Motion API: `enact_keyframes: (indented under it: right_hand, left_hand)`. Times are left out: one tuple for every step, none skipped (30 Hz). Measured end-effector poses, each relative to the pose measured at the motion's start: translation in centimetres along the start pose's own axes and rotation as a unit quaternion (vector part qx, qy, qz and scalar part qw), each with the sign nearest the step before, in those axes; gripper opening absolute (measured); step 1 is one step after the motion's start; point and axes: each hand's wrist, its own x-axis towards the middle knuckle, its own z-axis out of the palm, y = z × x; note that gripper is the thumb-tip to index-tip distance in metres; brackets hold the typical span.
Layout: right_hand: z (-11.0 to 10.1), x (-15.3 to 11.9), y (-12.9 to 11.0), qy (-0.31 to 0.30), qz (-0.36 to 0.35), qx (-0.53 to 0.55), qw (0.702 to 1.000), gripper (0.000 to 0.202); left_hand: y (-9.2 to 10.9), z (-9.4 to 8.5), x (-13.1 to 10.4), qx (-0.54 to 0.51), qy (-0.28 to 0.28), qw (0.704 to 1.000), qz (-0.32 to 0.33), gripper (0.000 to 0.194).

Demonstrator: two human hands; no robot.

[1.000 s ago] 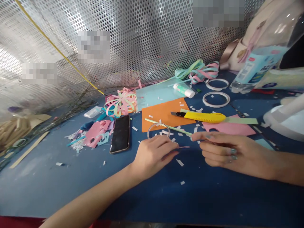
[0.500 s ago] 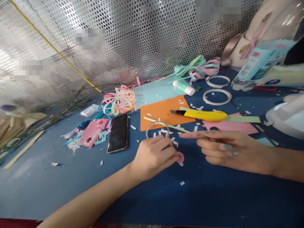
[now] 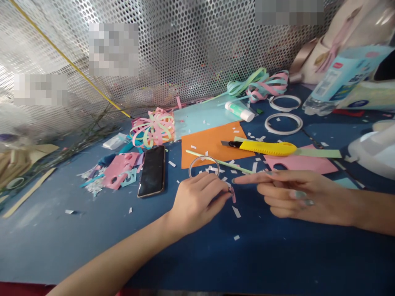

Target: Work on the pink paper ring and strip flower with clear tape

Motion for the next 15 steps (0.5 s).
enact_keyframes:
  right_hand:
    - [0.0,0.0,-0.1,0.002,0.003,-0.006,1.000,0.038]
    - [0.0,0.0,-0.1,0.006,0.005,-0.012,1.000,0.037]
    - [0.0,0.0,-0.1,0.008,0.006,-0.017,1.000,0.037]
    - [0.1,-0.1,-0.1,0.011,0.007,-0.022,1.000,0.037]
    - [0.1,-0.1,-0.1,0.015,0.007,-0.025,1.000,0.036]
    - [0.1,-0.1,0.0,0.022,0.005,-0.029,0.999,0.036]
    - [0.2,-0.1,0.1,0.032,-0.004,-0.034,0.999,0.036]
    - [0.3,-0.1,0.3,0.047,-0.020,-0.044,0.998,0.035]
    - [0.4,-0.1,0.5,0.063,-0.044,-0.058,0.995,0.034]
    - [0.4,-0.1,0.7,0.080,-0.068,-0.077,0.992,0.033]
    - [0.5,-0.1,0.9,0.093,-0.089,-0.095,0.987,0.032]
    - [0.5,-0.1,1.0,0.099,-0.102,-0.107,0.984,0.032]
    - [0.5,-0.1,1.0,0.096,-0.103,-0.106,0.984,0.032]
    - [0.4,0.0,1.0,0.090,-0.092,-0.088,0.988,0.033]
    - [0.3,0.0,0.9,0.080,-0.078,-0.054,0.992,0.035]
  left_hand:
    - [0.0,0.0,0.0,-0.009,0.006,1.000,-0.004,0.004]
    - [-0.1,0.0,0.0,-0.015,0.011,1.000,-0.005,0.004]
    - [-0.1,0.1,0.0,-0.019,0.016,1.000,-0.003,0.006]
    - [-0.1,0.1,0.0,-0.022,0.020,1.000,0.000,0.007]
    - [-0.1,0.1,0.0,-0.023,0.026,0.999,0.004,0.009]
    - [-0.1,0.0,0.0,-0.025,0.032,0.999,0.008,0.011]
    - [-0.1,0.0,0.0,-0.025,0.038,0.999,0.011,0.012]
    - [0.0,0.0,0.0,-0.025,0.043,0.999,0.014,0.013]
    - [0.1,-0.1,0.1,-0.024,0.050,0.998,0.016,0.014]
    - [0.2,-0.2,0.1,-0.021,0.055,0.998,0.015,0.014]
    - [0.3,-0.2,0.1,-0.017,0.060,0.998,0.013,0.015]
    - [0.4,-0.2,0.1,-0.013,0.066,0.998,0.010,0.017]
    - [0.5,-0.3,0.1,-0.009,0.077,0.997,0.008,0.019]
    - [0.5,-0.3,0.1,-0.005,0.089,0.996,0.007,0.021]
    - [0.6,-0.3,0.1,-0.001,0.101,0.995,0.008,0.023]
